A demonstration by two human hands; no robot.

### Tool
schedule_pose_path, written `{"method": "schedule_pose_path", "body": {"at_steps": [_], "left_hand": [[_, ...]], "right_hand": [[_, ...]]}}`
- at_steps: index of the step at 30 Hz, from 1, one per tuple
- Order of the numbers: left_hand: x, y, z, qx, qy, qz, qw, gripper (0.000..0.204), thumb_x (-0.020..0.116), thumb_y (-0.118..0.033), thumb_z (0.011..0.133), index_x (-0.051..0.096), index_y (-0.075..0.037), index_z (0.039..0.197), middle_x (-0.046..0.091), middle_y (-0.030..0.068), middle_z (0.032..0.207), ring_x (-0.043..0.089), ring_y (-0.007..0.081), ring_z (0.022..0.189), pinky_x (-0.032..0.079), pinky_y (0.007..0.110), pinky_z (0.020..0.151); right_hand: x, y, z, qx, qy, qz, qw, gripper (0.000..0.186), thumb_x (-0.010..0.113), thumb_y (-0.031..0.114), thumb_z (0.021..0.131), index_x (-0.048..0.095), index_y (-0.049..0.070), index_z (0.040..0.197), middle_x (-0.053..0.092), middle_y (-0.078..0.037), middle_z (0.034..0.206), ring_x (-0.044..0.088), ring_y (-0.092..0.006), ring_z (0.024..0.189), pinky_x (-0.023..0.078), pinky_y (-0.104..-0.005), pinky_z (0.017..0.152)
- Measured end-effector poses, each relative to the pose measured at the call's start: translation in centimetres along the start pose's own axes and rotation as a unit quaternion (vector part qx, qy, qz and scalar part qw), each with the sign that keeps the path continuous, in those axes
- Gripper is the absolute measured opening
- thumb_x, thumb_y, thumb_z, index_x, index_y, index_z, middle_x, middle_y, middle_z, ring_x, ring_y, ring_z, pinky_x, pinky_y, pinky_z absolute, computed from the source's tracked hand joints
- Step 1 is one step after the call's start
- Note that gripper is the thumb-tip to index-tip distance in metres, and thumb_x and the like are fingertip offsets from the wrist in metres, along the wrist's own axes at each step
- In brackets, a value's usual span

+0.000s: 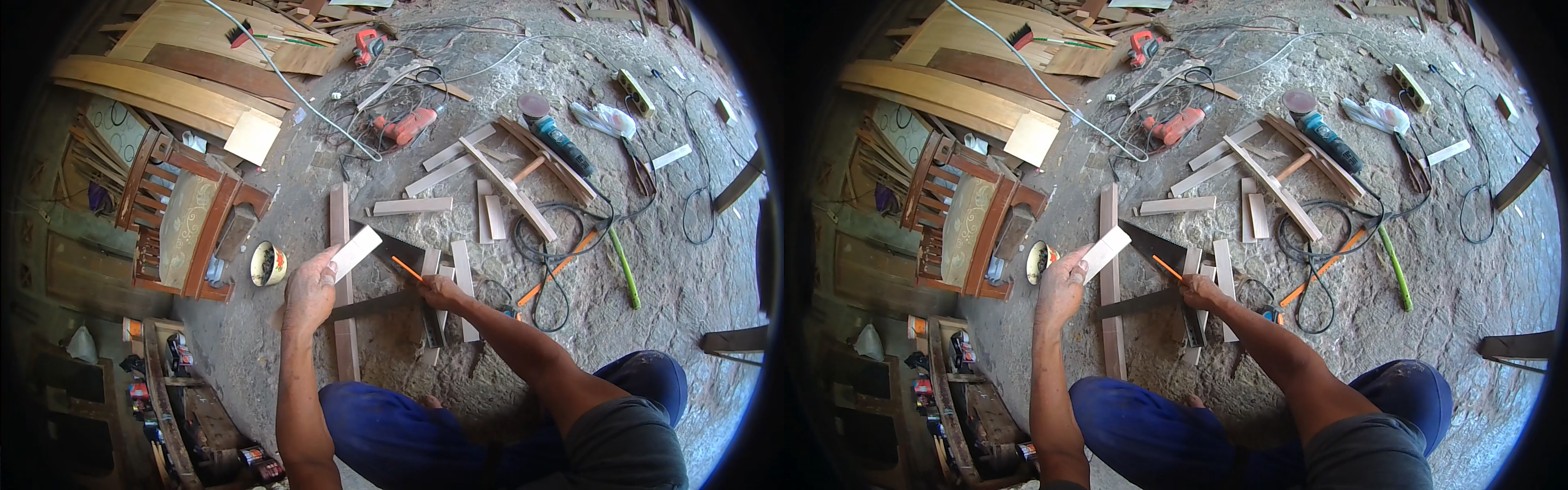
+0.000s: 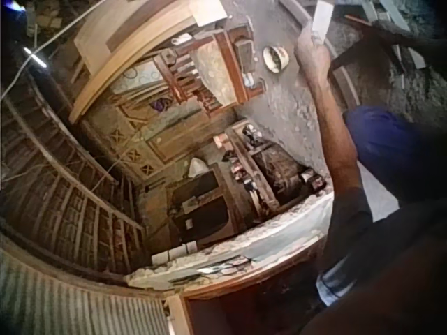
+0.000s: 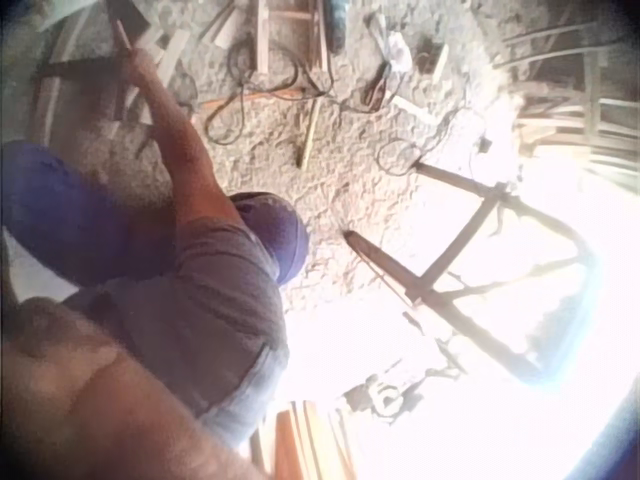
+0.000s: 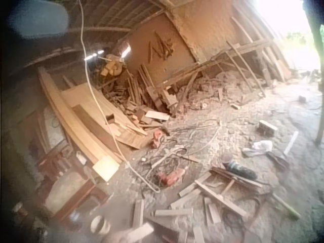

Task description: The person measures and marks several small wooden pieces using a pencil and a metal square ruler. They also use a hand saw to cut a piece of wood and a hand plane to smooth its surface. The person handles the wood pieces one at a time, marking and cutting them on the floor.

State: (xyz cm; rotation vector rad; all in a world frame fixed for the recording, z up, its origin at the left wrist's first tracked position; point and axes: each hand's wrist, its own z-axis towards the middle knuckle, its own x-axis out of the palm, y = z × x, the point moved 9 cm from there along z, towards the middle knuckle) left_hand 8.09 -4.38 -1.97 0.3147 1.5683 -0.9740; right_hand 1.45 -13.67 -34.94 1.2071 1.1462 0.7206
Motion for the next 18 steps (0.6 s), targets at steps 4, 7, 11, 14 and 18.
{"method": "schedule_pose_path", "body": {"at_steps": [4,7,11,14,18], "left_hand": [[-0.1,0.4,-0.3,-0.019,0.029,0.093,0.995,0.035,0.051,-0.008,0.098,0.067,0.000,0.129,0.070,0.0215,0.125,0.066,0.0331,0.118,0.049,0.039,0.102],[-0.3,0.5,-0.5,-0.012,0.062,0.130,0.990,0.035,0.051,-0.009,0.096,0.071,-0.004,0.125,0.071,0.0202,0.122,0.066,0.0353,0.116,0.047,0.041,0.103],[-0.3,0.6,-0.6,0.005,0.068,0.169,0.983,0.038,0.050,-0.012,0.090,0.075,-0.010,0.120,0.073,0.0189,0.111,0.066,0.0324,0.112,0.029,0.046,0.112],[-0.6,0.5,-0.5,0.002,0.048,0.166,0.985,0.040,0.050,-0.012,0.088,0.076,-0.012,0.118,0.073,0.0160,0.104,0.063,0.0328,0.108,0.024,0.051,0.113],[-2.4,-0.9,-0.5,0.011,-0.041,0.180,0.983,0.034,0.058,-0.010,0.089,0.076,-0.014,0.118,0.070,0.0119,0.102,0.060,0.0313,0.113,0.019,0.053,0.118]], "right_hand": [[-1.3,1.7,1.0,0.004,0.044,-0.113,0.993,0.022,0.059,0.021,0.089,0.072,0.004,0.093,0.071,-0.025,0.093,0.070,-0.0415,0.092,0.054,-0.0500,0.081],[-5.5,5.4,2.6,-0.011,-0.031,-0.071,0.997,0.026,0.065,0.030,0.093,0.076,0.008,0.101,0.075,-0.016,0.088,0.072,-0.0325,0.074,0.055,-0.0436,0.069],[-8.3,11.6,3.4,0.033,0.077,0.367,0.927,0.042,0.067,0.047,0.099,0.077,0.007,0.101,0.066,0.004,0.075,0.045,-0.0062,0.057,0.038,-0.0278,0.053],[-8.8,16.2,2.5,0.012,0.157,0.255,0.954,0.035,0.071,0.042,0.098,0.078,0.008,0.102,0.066,0.004,0.076,0.042,-0.0062,0.058,0.035,-0.0271,0.054],[-7.6,19.7,1.8,-0.040,0.127,0.307,0.942,0.026,0.074,0.033,0.097,0.076,0.007,0.100,0.067,0.004,0.077,0.048,-0.0053,0.066,0.038,-0.0246,0.061]]}}
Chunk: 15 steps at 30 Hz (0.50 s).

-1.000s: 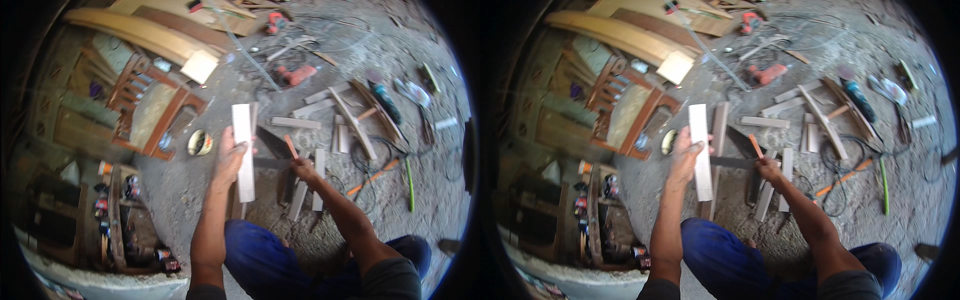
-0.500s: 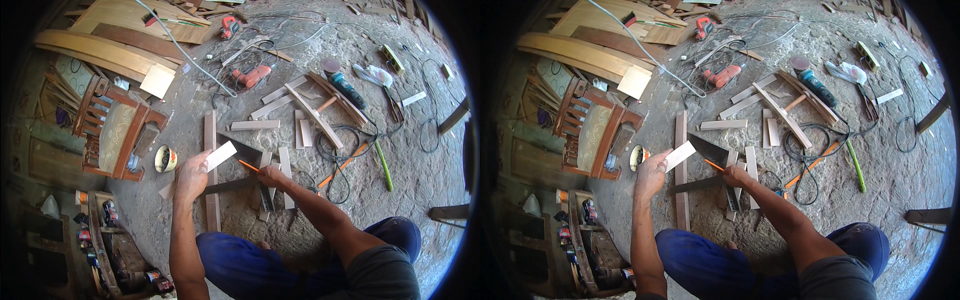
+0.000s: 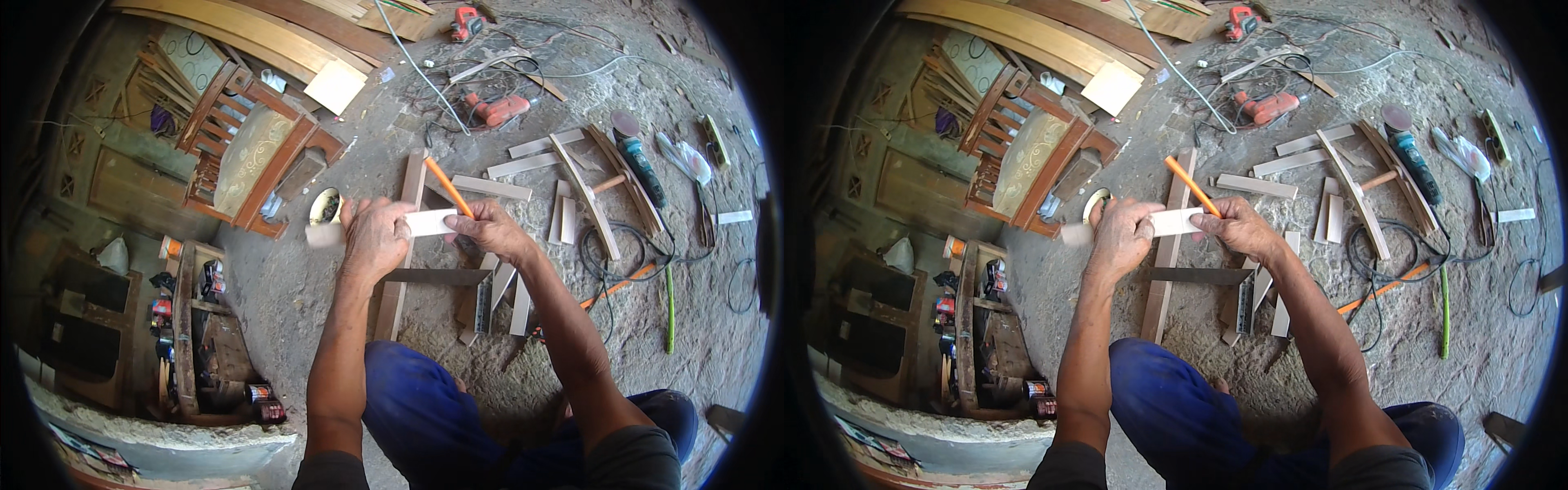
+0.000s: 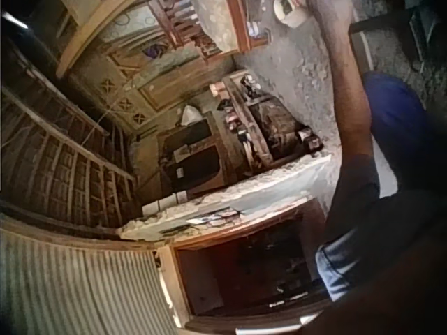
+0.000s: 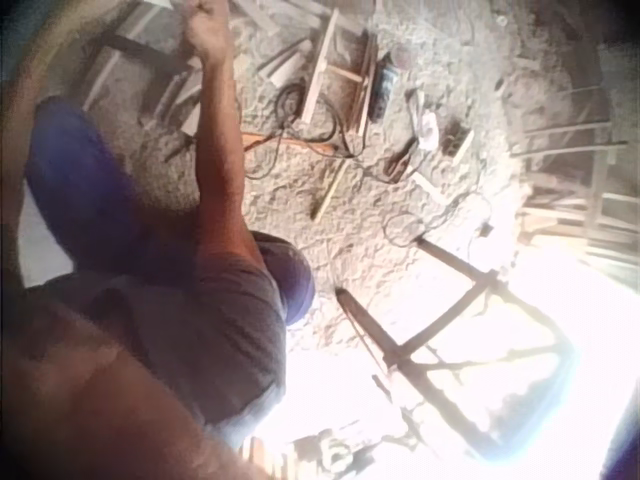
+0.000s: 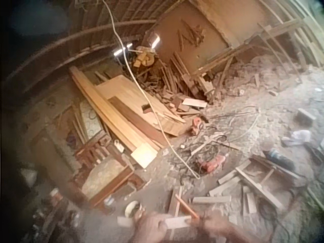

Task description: The person measures and marks several small wooden pieces using a pencil and a metal square ruler. They also use a hand saw to cut a piece of wood and a hand plane to smooth its surface. The person handles the wood pieces one at a time, marking and cutting them on the floor.

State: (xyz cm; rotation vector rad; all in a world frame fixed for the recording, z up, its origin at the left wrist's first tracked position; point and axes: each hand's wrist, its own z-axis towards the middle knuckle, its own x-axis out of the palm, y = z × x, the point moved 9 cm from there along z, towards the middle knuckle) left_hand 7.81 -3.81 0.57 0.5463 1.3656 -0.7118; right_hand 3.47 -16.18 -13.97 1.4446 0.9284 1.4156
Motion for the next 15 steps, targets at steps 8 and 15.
{"method": "schedule_pose_path", "body": {"at_steps": [8,15], "left_hand": [[-5.4,2.9,-1.0,-0.050,-0.336,-0.316,0.886,0.061,0.062,-0.019,0.101,0.033,-0.002,0.153,0.044,0.0221,0.144,0.048,0.0342,0.129,0.037,0.048,0.111],[-2.6,5.6,-0.5,-0.074,-0.300,-0.656,0.689,0.032,0.051,-0.033,0.108,0.046,-0.007,0.124,0.065,0.0118,0.100,0.067,0.0192,0.078,0.059,0.036,0.071]], "right_hand": [[3.4,1.3,-0.4,-0.025,-0.058,0.250,0.966,0.028,0.069,0.031,0.100,0.068,0.004,0.109,0.074,-0.003,0.083,0.037,-0.0006,0.043,0.025,-0.0204,0.035],[8.4,1.2,-1.4,0.014,0.021,0.155,0.988,0.036,0.055,0.038,0.106,0.068,0.004,0.106,0.073,-0.004,0.084,0.040,-0.0050,0.043,0.034,-0.0221,0.040]]}}
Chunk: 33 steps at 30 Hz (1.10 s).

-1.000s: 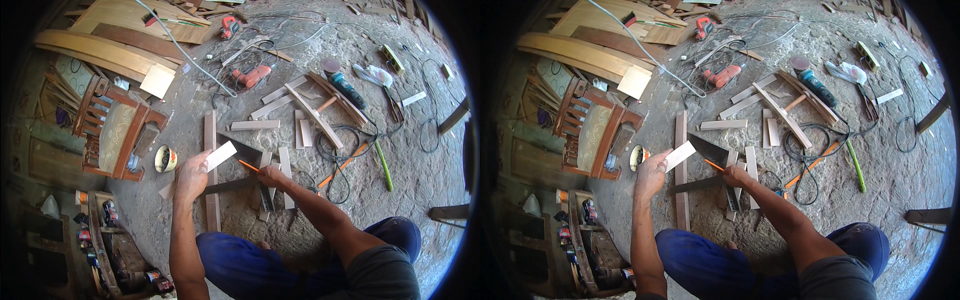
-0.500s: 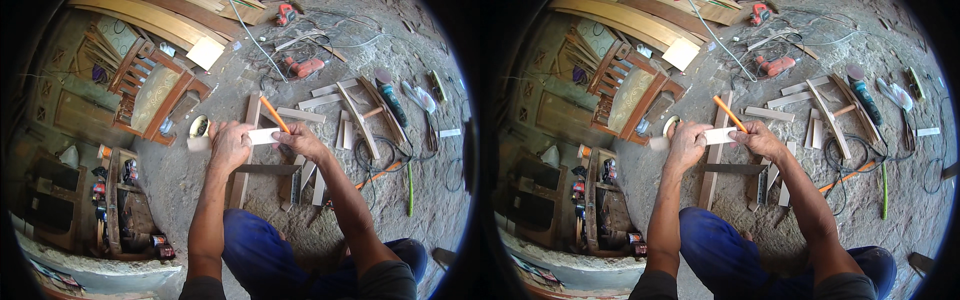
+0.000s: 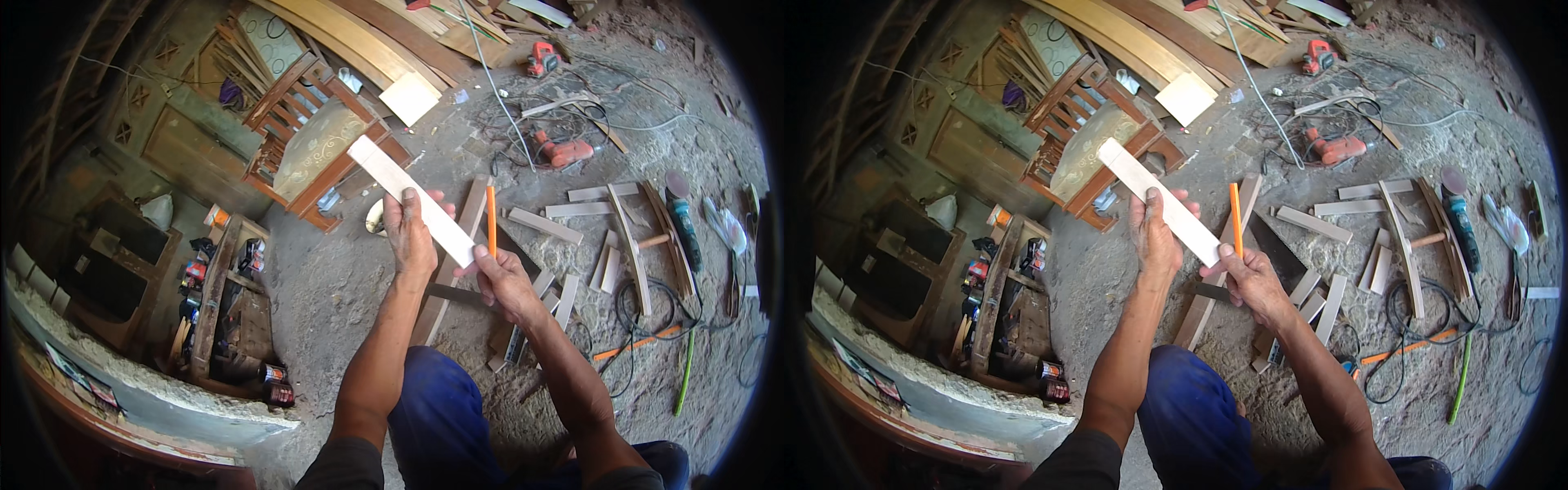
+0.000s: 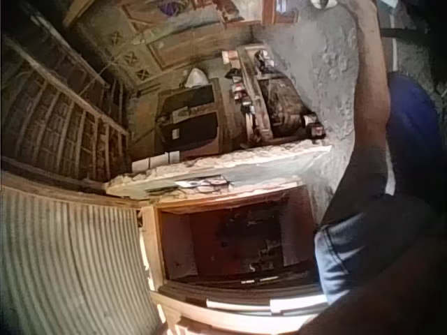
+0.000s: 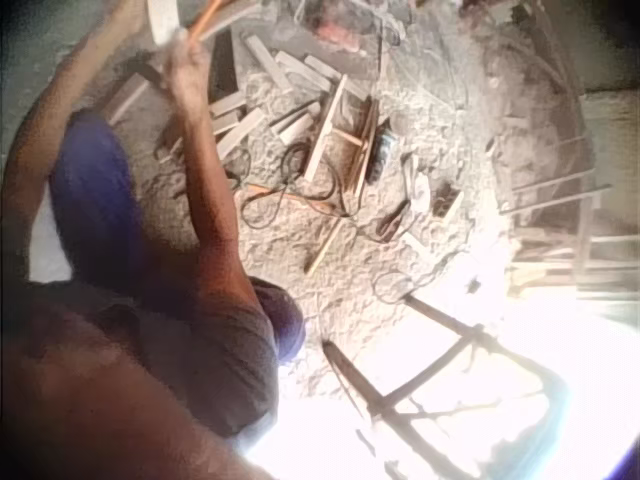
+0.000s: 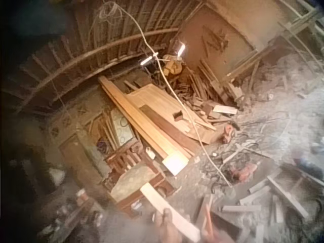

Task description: The person measures and marks several small wooden pieces using a pencil and a metal square ruler. They also use a hand saw to cut a piece of wood and a hand plane to smooth its surface. The person handles the wood pieces one at a time, marking and cutting them on the floor.

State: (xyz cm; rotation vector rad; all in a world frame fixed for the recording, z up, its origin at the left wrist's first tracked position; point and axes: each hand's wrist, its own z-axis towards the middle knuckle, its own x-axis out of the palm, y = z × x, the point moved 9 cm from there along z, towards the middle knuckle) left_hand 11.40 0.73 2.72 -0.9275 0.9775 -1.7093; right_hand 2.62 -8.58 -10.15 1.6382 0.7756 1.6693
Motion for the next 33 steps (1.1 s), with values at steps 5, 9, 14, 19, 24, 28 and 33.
{"method": "schedule_pose_path", "body": {"at_steps": [5,9,14,19,24,28,33], "left_hand": [[-0.5,-0.4,-0.1,-0.030,0.000,0.063,0.998,0.043,0.043,-0.048,0.109,0.049,-0.008,0.123,0.065,0.0083,0.086,0.063,0.0168,0.062,0.057,0.034,0.056],[-0.7,0.8,-0.2,-0.099,-0.009,-0.019,0.995,0.060,0.033,-0.062,0.107,0.052,-0.009,0.128,0.063,0.0072,0.086,0.062,0.0168,0.067,0.052,0.033,0.055],[-0.3,0.7,-0.3,-0.077,-0.012,-0.005,0.997,0.063,0.036,-0.066,0.104,0.055,-0.006,0.110,0.067,0.0093,0.088,0.064,0.0170,0.062,0.053,0.032,0.051],[0.1,0.3,-0.4,-0.077,0.002,0.000,0.997,0.064,0.036,-0.067,0.103,0.055,-0.006,0.111,0.066,0.0086,0.087,0.063,0.0175,0.062,0.053,0.032,0.051],[0.5,0.7,-0.4,-0.096,0.018,-0.030,0.995,0.064,0.033,-0.065,0.105,0.046,-0.011,0.137,0.063,0.0064,0.085,0.062,0.0147,0.061,0.053,0.029,0.049],[0.9,0.4,-0.4,-0.083,0.037,-0.037,0.995,0.067,0.032,-0.064,0.105,0.043,-0.014,0.149,0.062,0.0050,0.083,0.062,0.0127,0.058,0.053,0.027,0.048],[1.1,0.2,-0.3,-0.085,0.042,-0.034,0.995,0.068,0.032,-0.065,0.104,0.044,-0.014,0.148,0.062,0.0045,0.082,0.062,0.0119,0.058,0.053,0.026,0.047]], "right_hand": [[-3.7,4.6,0.3,-0.125,-0.130,-0.087,0.980,0.067,0.037,0.062,0.106,0.068,0.003,0.112,0.064,-0.003,0.088,0.047,-0.0079,0.055,0.036,-0.0226,0.046],[-2.2,5.2,-0.5,-0.101,-0.017,0.039,0.994,0.055,0.041,0.053,0.108,0.064,0.003,0.109,0.066,-0.004,0.087,0.057,-0.0087,0.056,0.048,-0.0214,0.051],[0.0,5.2,-0.6,-0.096,0.024,0.155,0.983,0.025,0.055,0.024,0.107,0.062,0.001,0.108,0.074,-0.014,0.092,0.076,-0.0176,0.078,0.065,-0.0275,0.071],[0.2,4.8,-0.8,-0.071,0.008,0.139,0.988,0.012,0.069,0.010,0.098,0.062,0.003,0.105,0.072,-0.008,0.096,0.075,-0.0174,0.082,0.064,-0.0280,0.071],[-0.1,4.9,-1.1,-0.068,0.001,0.105,0.992,0.017,0.076,0.005,0.091,0.065,0.003,0.104,0.073,-0.009,0.094,0.075,-0.0186,0.083,0.063,-0.0294,0.071],[-0.1,5.1,-1.0,-0.062,0.011,0.088,0.994,0.018,0.078,0.007,0.089,0.067,0.003,0.102,0.073,-0.008,0.092,0.075,-0.0177,0.082,0.062,-0.0288,0.069],[-0.2,5.1,-0.9,-0.058,-0.005,0.049,0.997,0.019,0.079,0.007,0.088,0.068,0.003,0.102,0.074,-0.009,0.093,0.075,-0.0168,0.079,0.060,-0.0278,0.067]]}}
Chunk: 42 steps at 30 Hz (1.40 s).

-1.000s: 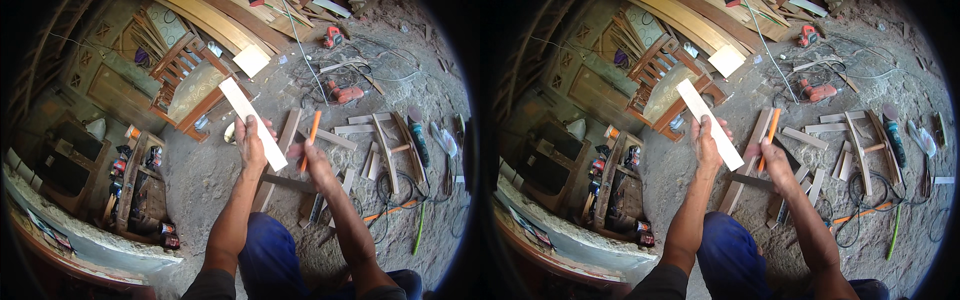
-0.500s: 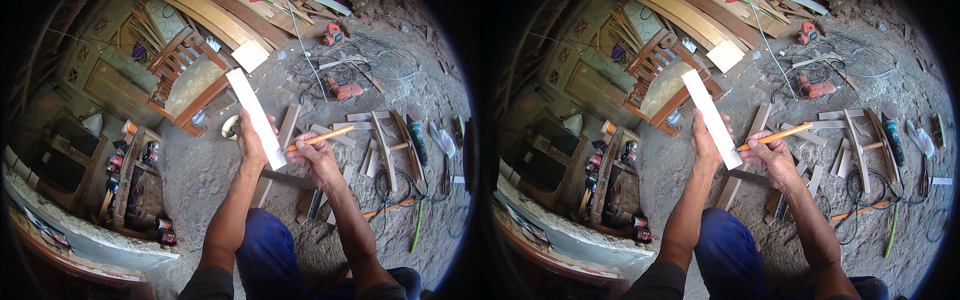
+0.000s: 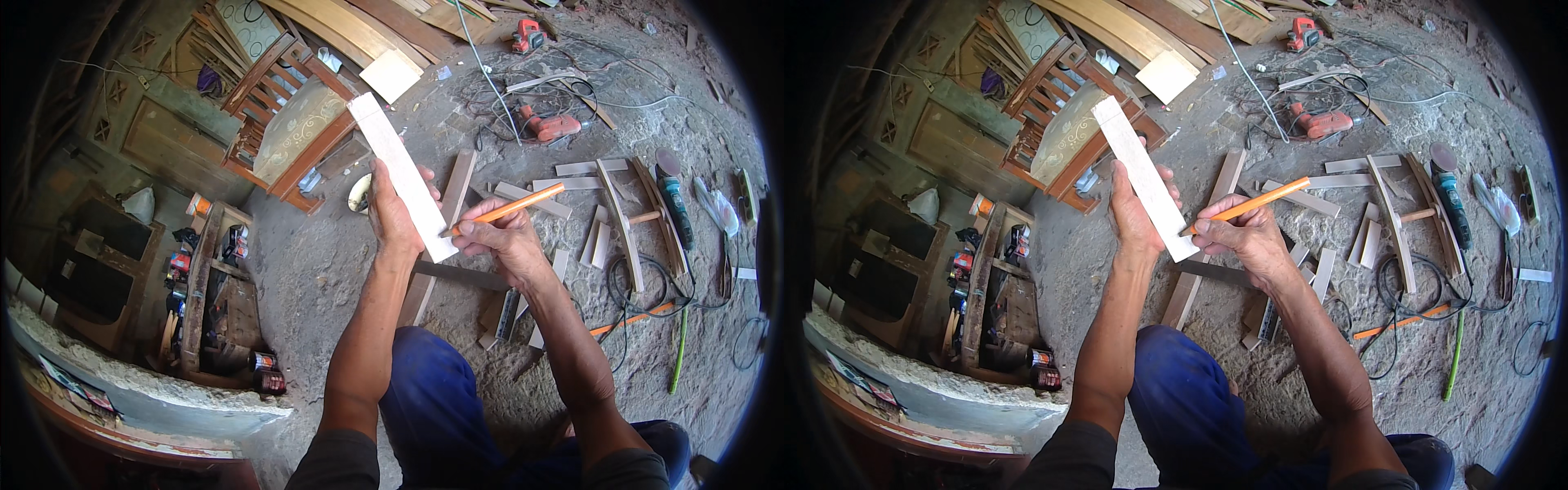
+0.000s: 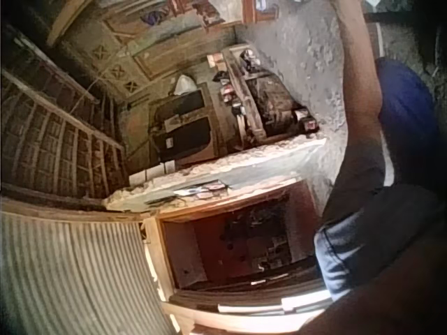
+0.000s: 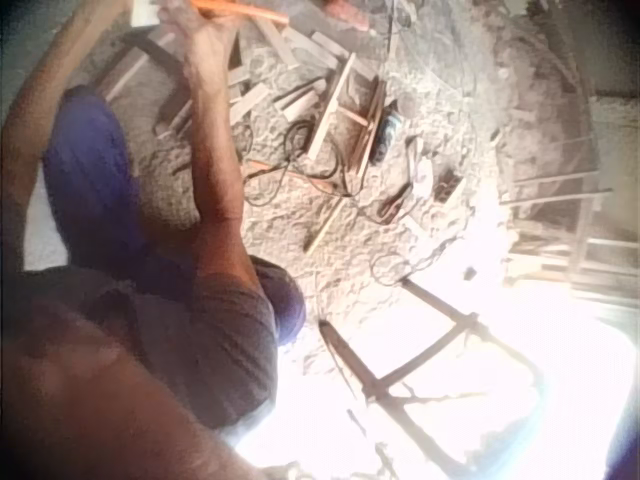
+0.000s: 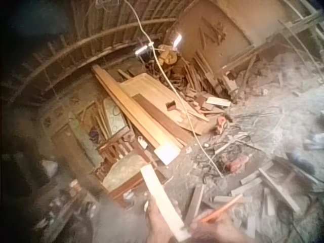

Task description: The person measures and marks several small wooden pieces using a pencil and a metal square ruler. They also use a hand saw to cut a piece of wood and a hand plane to smooth its surface. The person handles the wood pieces one at a time, marking and cutting them on the floor.

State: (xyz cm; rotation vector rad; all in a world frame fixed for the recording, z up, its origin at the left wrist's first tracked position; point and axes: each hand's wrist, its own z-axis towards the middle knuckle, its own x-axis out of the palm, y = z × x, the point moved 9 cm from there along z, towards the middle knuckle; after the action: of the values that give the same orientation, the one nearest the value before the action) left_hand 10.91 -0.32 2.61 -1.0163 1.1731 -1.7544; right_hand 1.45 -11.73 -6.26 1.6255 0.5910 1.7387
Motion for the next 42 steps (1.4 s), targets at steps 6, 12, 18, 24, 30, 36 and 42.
{"method": "schedule_pose_path", "body": {"at_steps": [6,12,18,24,30,36,42], "left_hand": [[0.3,0.1,-0.2,0.000,-0.002,0.008,1.000,0.068,0.033,-0.067,0.103,0.045,-0.015,0.146,0.061,0.0040,0.083,0.062,0.0118,0.058,0.052,0.026,0.048],[0.3,0.3,-0.2,-0.005,-0.009,0.006,1.000,0.069,0.032,-0.066,0.104,0.043,-0.014,0.148,0.061,0.0039,0.083,0.062,0.0116,0.059,0.052,0.027,0.047],[0.3,0.4,-0.2,0.000,-0.007,0.016,1.000,0.068,0.031,-0.065,0.105,0.043,-0.014,0.149,0.060,0.0038,0.083,0.061,0.0114,0.059,0.052,0.027,0.048],[0.4,0.4,-0.2,0.001,-0.005,0.018,1.000,0.069,0.029,-0.065,0.105,0.043,-0.014,0.149,0.060,0.0038,0.083,0.061,0.0114,0.060,0.052,0.026,0.048],[0.3,0.6,-0.1,-0.003,-0.004,0.015,1.000,0.068,0.029,-0.064,0.105,0.042,-0.014,0.149,0.060,0.0042,0.084,0.061,0.0115,0.060,0.052,0.027,0.048],[0.2,0.8,-0.2,-0.006,-0.012,0.022,1.000,0.069,0.029,-0.065,0.105,0.042,-0.014,0.149,0.060,0.0043,0.084,0.061,0.0114,0.060,0.052,0.027,0.047],[0.3,0.8,-0.1,-0.003,-0.010,0.015,1.000,0.069,0.030,-0.065,0.105,0.044,-0.014,0.149,0.060,0.0044,0.084,0.061,0.0112,0.060,0.052,0.026,0.046]], "right_hand": [[0.3,0.6,0.0,-0.026,-0.010,-0.040,0.999,0.016,0.079,0.007,0.087,0.070,0.002,0.099,0.074,-0.008,0.086,0.073,-0.0146,0.077,0.058,-0.0280,0.066],[0.7,1.2,-0.1,-0.059,0.001,-0.052,0.997,0.013,0.078,0.006,0.088,0.071,0.002,0.098,0.074,-0.007,0.084,0.070,-0.0120,0.073,0.057,-0.0263,0.065],[0.6,1.3,0.0,-0.060,0.002,-0.057,0.997,0.012,0.077,0.007,0.089,0.071,0.002,0.098,0.074,-0.007,0.083,0.070,-0.0120,0.073,0.056,-0.0263,0.065],[0.7,1.3,0.0,-0.061,0.003,-0.057,0.997,0.011,0.077,0.006,0.089,0.072,0.001,0.097,0.074,-0.008,0.084,0.071,-0.0127,0.073,0.056,-0.0266,0.065],[0.7,1.2,0.1,-0.062,0.005,-0.064,0.996,0.012,0.077,0.008,0.090,0.071,0.001,0.098,0.074,-0.007,0.084,0.071,-0.0121,0.073,0.056,-0.0260,0.066],[0.7,1.4,-0.1,-0.071,0.009,-0.070,0.995,0.011,0.077,0.008,0.090,0.071,0.001,0.098,0.074,-0.007,0.083,0.070,-0.0118,0.073,0.056,-0.0260,0.066],[0.6,1.4,-0.1,-0.069,0.003,-0.066,0.995,0.011,0.077,0.007,0.090,0.071,0.001,0.098,0.074,-0.008,0.084,0.071,-0.0124,0.073,0.057,-0.0265,0.066]]}}
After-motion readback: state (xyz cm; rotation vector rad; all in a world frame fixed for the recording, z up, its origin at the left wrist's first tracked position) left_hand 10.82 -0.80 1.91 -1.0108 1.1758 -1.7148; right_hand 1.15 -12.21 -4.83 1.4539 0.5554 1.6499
